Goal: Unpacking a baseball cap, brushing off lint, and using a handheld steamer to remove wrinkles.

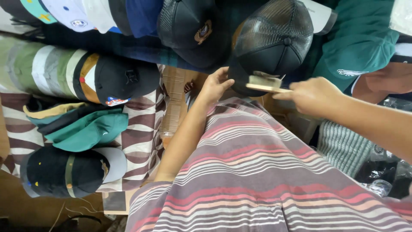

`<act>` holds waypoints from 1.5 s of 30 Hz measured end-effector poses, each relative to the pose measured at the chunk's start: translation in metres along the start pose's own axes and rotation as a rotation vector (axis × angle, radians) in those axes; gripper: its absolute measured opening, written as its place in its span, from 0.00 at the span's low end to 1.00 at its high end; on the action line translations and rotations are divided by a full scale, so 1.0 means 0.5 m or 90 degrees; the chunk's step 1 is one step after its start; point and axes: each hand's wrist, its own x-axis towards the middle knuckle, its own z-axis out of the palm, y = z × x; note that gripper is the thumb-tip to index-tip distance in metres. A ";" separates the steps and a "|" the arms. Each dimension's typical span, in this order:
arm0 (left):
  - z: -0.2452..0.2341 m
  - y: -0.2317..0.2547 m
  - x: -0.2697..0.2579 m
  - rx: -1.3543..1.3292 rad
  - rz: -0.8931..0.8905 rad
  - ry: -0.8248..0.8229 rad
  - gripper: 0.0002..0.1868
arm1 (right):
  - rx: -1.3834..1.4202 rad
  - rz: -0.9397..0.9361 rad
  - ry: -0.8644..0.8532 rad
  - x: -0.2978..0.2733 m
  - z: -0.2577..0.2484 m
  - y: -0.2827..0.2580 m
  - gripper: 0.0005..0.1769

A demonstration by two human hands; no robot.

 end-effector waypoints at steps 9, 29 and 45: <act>-0.004 0.018 0.008 0.150 -0.037 0.002 0.19 | 0.029 0.347 0.135 -0.164 0.268 0.252 0.24; 0.045 0.060 0.036 0.304 -0.026 0.047 0.30 | 0.434 0.359 0.754 -0.006 0.061 -0.067 0.04; 0.058 0.109 0.028 0.376 -0.063 -0.008 0.24 | 0.671 0.382 0.986 0.101 0.194 -0.206 0.24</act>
